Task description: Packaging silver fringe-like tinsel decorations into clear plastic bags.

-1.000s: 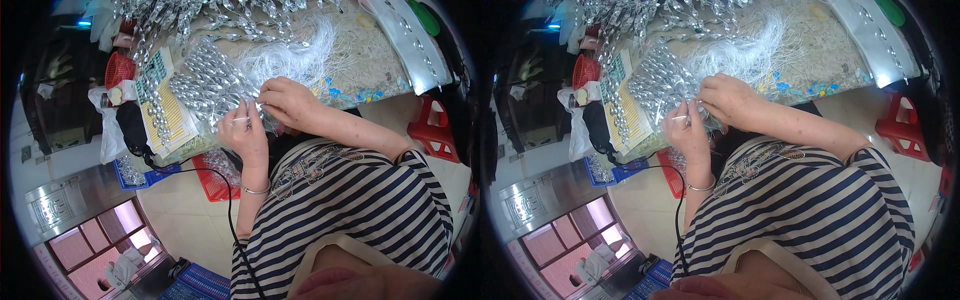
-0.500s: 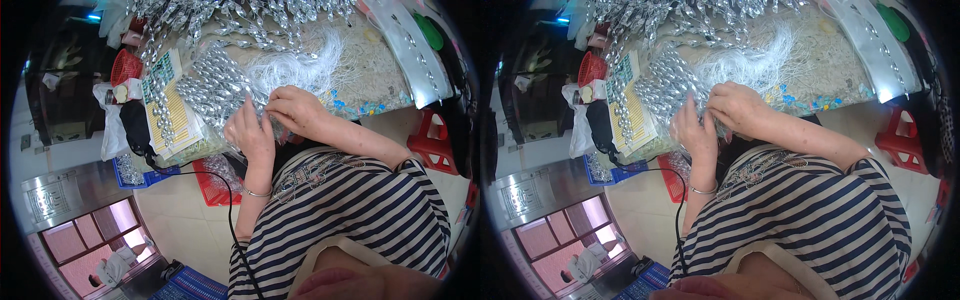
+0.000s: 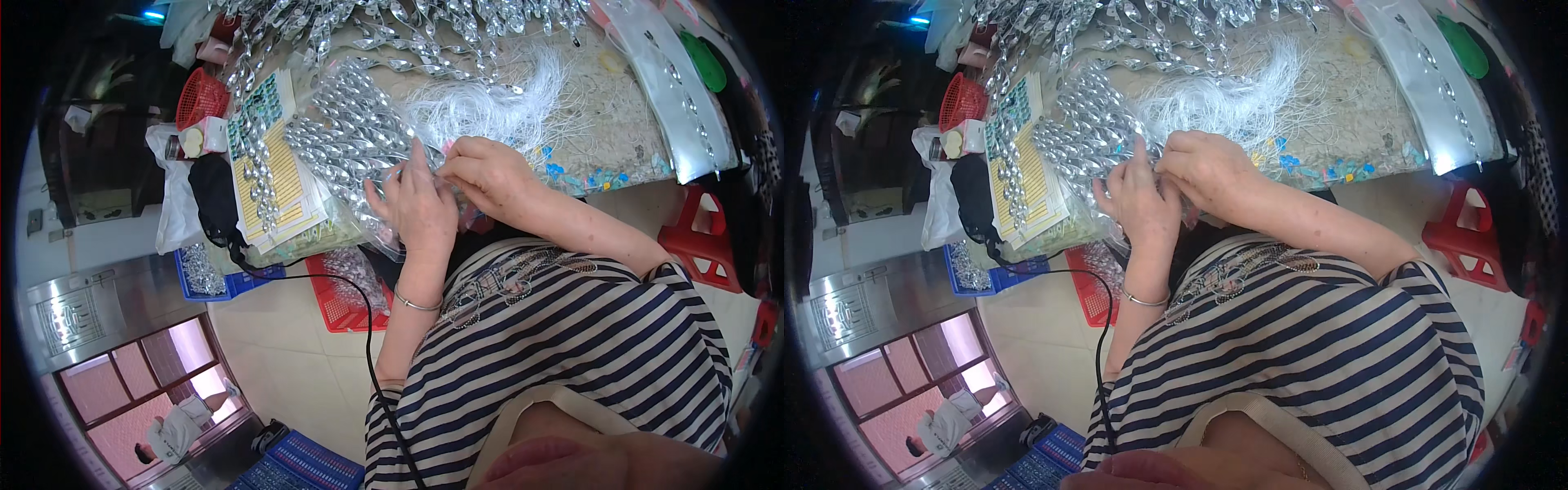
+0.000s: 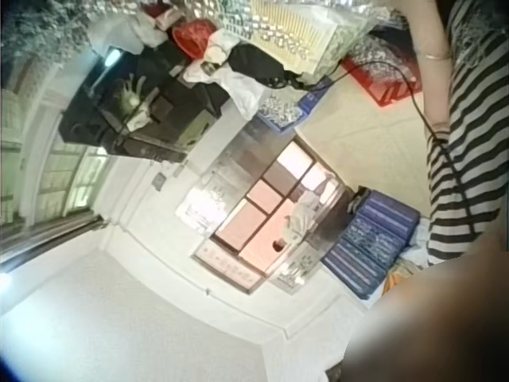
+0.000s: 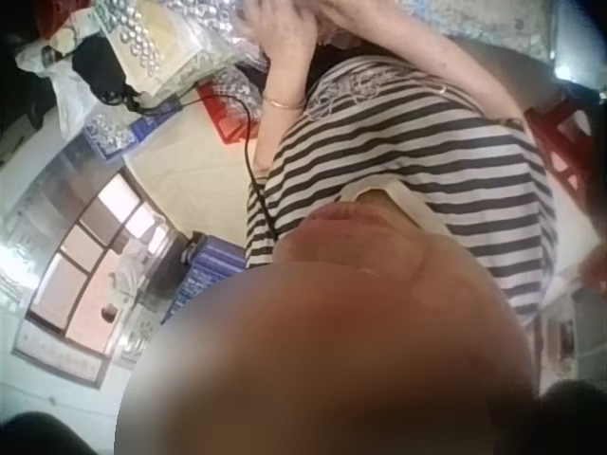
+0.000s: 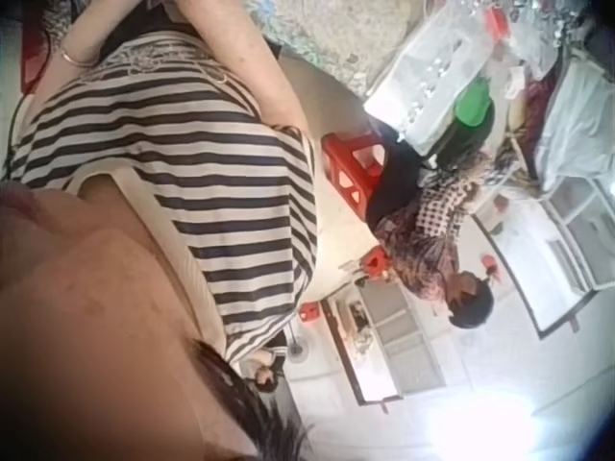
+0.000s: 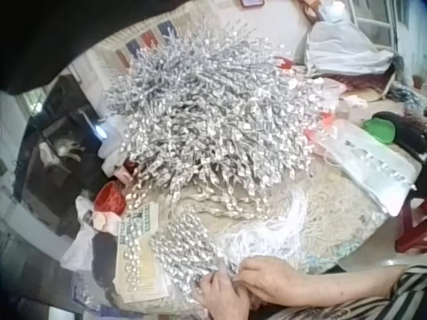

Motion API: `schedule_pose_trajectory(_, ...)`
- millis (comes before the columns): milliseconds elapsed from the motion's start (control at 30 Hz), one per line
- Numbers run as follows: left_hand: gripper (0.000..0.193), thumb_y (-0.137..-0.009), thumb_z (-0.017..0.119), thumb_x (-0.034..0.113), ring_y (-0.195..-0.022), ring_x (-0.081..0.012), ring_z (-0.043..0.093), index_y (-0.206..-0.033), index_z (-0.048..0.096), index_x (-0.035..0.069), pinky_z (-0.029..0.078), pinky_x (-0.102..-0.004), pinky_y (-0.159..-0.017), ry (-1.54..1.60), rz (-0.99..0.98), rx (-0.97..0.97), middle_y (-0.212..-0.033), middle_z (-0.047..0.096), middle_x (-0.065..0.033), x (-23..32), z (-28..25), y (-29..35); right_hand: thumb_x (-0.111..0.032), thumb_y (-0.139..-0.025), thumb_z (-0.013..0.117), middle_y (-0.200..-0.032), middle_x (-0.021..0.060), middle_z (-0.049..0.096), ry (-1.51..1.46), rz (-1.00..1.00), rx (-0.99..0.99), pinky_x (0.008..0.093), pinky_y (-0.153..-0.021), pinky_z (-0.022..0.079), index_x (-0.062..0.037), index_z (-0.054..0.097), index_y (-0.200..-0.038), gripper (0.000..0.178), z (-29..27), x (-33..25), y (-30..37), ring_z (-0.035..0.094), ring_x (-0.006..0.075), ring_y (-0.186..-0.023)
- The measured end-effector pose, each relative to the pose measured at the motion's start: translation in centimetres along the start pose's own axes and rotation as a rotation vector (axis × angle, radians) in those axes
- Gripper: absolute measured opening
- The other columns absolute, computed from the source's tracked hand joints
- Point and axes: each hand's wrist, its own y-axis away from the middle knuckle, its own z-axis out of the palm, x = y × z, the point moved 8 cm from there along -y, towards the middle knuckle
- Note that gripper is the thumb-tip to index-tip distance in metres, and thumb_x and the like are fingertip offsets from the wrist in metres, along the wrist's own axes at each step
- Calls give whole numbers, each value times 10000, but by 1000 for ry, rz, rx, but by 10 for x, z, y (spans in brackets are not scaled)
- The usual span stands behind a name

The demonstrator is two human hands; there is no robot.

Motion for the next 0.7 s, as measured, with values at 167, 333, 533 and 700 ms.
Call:
schedule_pose_trajectory(167, 589, -817, 613, 145, -1152, -272, 499, -1383, 477, 53, 151, -580, -1113, -87, 36, 37, -1085, 644, -73, -5, -5, 4, -40, -787, 676, -905, 101, 616, 9, 15, -12, 386, -717, 501, -43, 671, -954, 167, 0, 4, 1, 623, 298, -854)
schedule_pose_trajectory(333, 595, -789, 646, 122, -1132, -247, 498, -1358, 488, 48, 145, -597, -1109, 79, -55, 105, -1094, 645, -54, -11, -9, 8, -57, -793, 679, -920, 96, 624, 6, 10, -15, 389, -734, 500, -47, 671, -949, 157, 2, -1, 0, 622, 300, -861)
schedule_pose_trajectory(533, 565, -773, 670, 137, -1105, -241, 517, -1317, 530, 73, 145, -572, -1120, 84, -9, 154, -1147, 648, -49, -13, -9, 9, -74, -795, 688, -955, 99, 630, 9, -10, 4, 394, -763, 504, -55, 674, -972, 178, 2, -5, 1, 624, 305, -893)
schedule_pose_trajectory(700, 521, -756, 675, 142, -1061, -249, 537, -1267, 580, 107, 179, -566, -1097, 26, -30, 125, -1074, 644, -46, -11, -12, 5, -78, -797, 690, -962, 103, 632, 5, -9, -2, 395, -764, 506, -59, 674, -994, 199, 5, -2, 3, 628, 306, -902)
